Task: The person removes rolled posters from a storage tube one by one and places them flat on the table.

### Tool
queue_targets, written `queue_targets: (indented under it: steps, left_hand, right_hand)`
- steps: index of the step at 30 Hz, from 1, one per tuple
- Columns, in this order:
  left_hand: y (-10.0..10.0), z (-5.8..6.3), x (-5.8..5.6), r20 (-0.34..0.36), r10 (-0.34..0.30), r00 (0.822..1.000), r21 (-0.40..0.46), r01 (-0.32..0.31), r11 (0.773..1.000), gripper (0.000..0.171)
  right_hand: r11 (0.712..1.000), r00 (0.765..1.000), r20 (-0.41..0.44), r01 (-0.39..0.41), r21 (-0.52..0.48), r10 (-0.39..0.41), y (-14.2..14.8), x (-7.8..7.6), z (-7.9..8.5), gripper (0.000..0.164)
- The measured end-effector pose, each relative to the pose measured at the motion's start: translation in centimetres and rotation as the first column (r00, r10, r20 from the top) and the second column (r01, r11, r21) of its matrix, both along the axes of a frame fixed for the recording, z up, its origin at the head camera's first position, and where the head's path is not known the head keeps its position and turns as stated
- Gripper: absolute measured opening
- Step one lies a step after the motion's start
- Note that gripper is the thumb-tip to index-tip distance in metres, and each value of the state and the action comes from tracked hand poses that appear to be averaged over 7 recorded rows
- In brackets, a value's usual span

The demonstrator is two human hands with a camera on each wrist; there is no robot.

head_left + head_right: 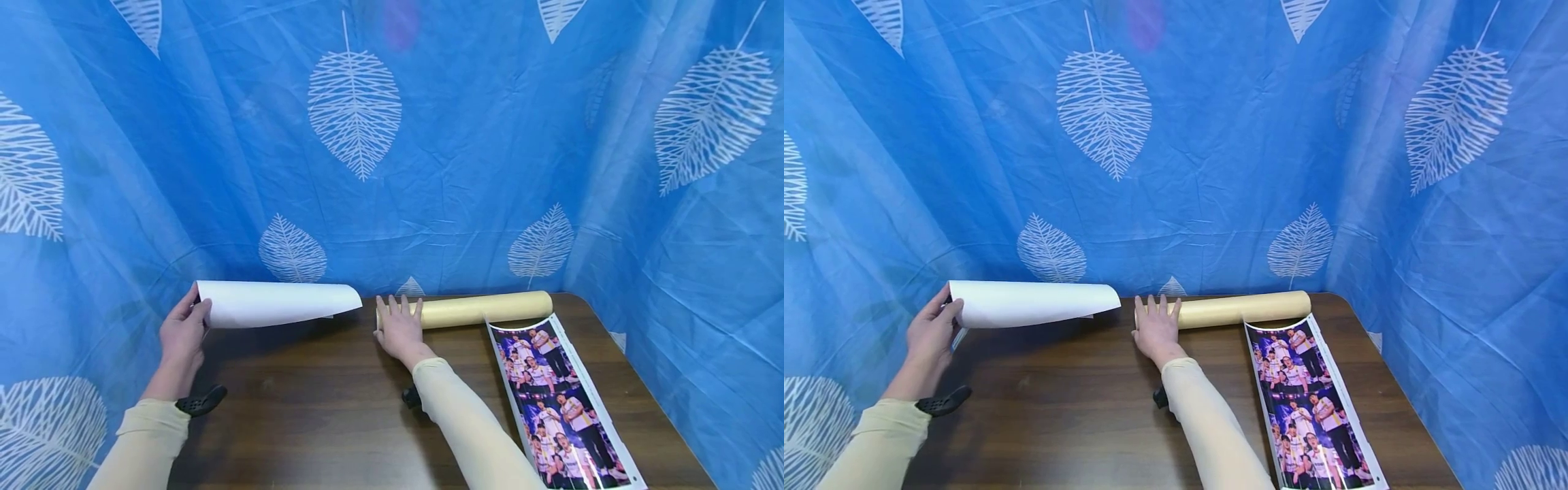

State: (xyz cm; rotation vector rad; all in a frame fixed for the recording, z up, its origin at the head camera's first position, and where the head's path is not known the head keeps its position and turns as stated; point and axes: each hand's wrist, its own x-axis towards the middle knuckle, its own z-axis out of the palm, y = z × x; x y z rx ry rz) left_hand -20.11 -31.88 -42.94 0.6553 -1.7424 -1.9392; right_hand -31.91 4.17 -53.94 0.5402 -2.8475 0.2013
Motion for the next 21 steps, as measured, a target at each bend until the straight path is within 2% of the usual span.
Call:
queue_targets:
  steps: [4, 8, 10, 14, 17, 21]
  left_hand:
    - [0.8, 0.7, 0.3, -0.035, 0.000, 0.999, -0.026, -0.001, 1.000, 0.052]
    - [1.5, 1.3, 0.3, -0.073, -0.005, 0.997, -0.037, 0.002, 0.999, 0.051]
    - [1.9, 1.6, 0.1, -0.090, -0.012, 0.996, -0.043, 0.008, 0.999, 0.051]
    - [3.0, 2.2, 0.0, -0.101, -0.029, 0.994, -0.068, 0.023, 0.997, 0.050]
    - [4.1, 2.8, -0.1, -0.126, -0.049, 0.991, -0.090, 0.037, 0.995, 0.050]
    - [5.6, 3.5, 0.0, -0.173, -0.099, 0.980, -0.107, 0.082, 0.991, 0.050]
  right_hand:
    - [0.998, 0.999, -0.011, -0.031, -0.055, 0.031, 0.3, -0.2, -0.1, 0.088]
    - [0.986, 0.992, -0.093, -0.101, -0.132, 0.089, 0.6, -0.2, 0.4, 0.090]
    - [0.977, 0.982, -0.143, -0.146, -0.157, 0.124, 0.6, -0.1, 1.0, 0.090]
    - [0.967, 0.960, -0.202, -0.221, -0.129, 0.192, 0.3, 0.8, 2.8, 0.087]
    - [0.954, 0.938, -0.240, -0.281, -0.100, 0.251, -0.1, 1.6, 4.0, 0.084]
    - [0.914, 0.880, -0.334, -0.392, -0.107, 0.338, -0.3, 2.4, 4.9, 0.080]
